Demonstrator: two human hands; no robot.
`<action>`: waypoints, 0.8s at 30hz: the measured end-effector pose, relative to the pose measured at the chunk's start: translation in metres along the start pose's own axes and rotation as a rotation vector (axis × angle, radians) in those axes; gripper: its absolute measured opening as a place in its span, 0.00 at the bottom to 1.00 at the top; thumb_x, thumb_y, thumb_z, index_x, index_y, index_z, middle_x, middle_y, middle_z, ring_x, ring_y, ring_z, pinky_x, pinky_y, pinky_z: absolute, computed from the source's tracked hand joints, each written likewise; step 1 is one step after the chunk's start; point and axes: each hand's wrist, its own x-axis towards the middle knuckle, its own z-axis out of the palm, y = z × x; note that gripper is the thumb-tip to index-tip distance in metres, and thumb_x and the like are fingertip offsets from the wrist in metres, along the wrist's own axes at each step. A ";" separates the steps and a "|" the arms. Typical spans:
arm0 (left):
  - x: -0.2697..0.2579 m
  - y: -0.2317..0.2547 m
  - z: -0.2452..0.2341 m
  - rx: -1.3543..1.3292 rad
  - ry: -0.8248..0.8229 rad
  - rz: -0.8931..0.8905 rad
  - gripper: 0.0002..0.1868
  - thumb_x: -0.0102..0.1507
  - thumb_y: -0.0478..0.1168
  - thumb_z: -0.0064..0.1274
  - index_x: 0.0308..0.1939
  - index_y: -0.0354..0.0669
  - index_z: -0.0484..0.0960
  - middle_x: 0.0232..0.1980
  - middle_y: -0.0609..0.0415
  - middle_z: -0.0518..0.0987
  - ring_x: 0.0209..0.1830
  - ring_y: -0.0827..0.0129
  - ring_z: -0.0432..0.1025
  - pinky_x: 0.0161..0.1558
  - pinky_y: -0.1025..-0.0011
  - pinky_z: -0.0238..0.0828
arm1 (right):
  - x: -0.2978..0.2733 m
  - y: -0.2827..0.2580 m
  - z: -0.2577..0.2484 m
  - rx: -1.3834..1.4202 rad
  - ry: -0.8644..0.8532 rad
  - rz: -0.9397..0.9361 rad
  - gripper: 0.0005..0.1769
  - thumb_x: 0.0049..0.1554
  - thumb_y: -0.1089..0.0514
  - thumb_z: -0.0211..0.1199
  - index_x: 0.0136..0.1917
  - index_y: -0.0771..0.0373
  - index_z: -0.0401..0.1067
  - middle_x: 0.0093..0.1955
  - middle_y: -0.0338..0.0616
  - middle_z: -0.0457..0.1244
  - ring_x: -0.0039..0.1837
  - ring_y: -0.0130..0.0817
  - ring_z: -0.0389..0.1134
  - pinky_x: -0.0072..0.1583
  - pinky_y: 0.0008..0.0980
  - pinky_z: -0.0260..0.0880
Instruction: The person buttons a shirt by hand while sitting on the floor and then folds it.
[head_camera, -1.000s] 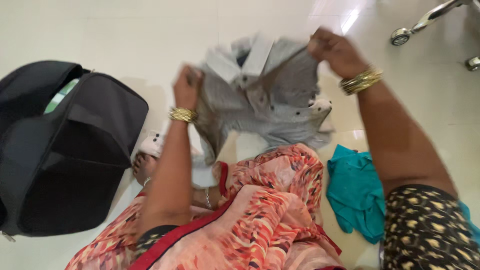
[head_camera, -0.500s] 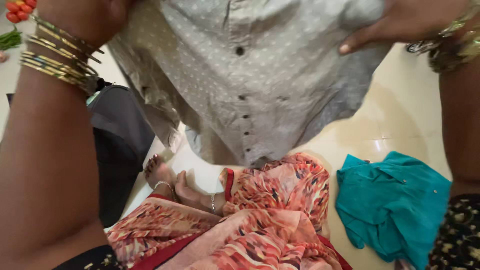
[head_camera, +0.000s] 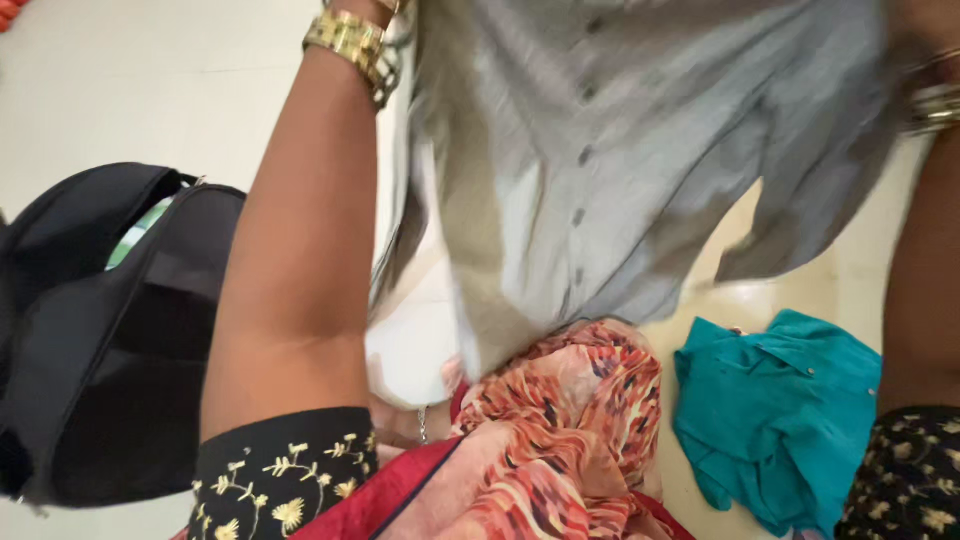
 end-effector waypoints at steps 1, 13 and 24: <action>-0.001 0.001 0.009 -0.042 -0.007 -0.026 0.10 0.60 0.34 0.52 0.45 0.44 0.82 0.43 0.53 0.80 0.43 0.62 0.75 0.48 0.67 0.71 | -0.001 0.007 -0.003 -0.022 0.016 0.008 0.27 0.56 0.45 0.73 0.60 0.66 0.74 0.53 0.47 0.69 0.53 0.41 0.69 0.57 0.46 0.67; -0.021 -0.026 0.084 -0.232 0.061 -0.290 0.21 0.52 0.24 0.53 0.47 0.44 0.82 0.49 0.53 0.80 0.53 0.60 0.74 0.57 0.65 0.70 | -0.118 -0.107 0.068 0.118 -0.093 -0.435 0.30 0.51 0.49 0.73 0.64 0.61 0.74 0.57 0.47 0.70 0.58 0.43 0.69 0.60 0.43 0.65; -0.301 0.086 0.147 -0.288 -0.474 -0.499 0.25 0.53 0.46 0.67 0.53 0.50 0.80 0.62 0.46 0.70 0.65 0.52 0.65 0.64 0.50 0.64 | -0.155 -0.035 0.408 0.157 -0.770 -0.234 0.36 0.45 0.54 0.72 0.67 0.55 0.69 0.68 0.47 0.62 0.69 0.47 0.62 0.69 0.45 0.63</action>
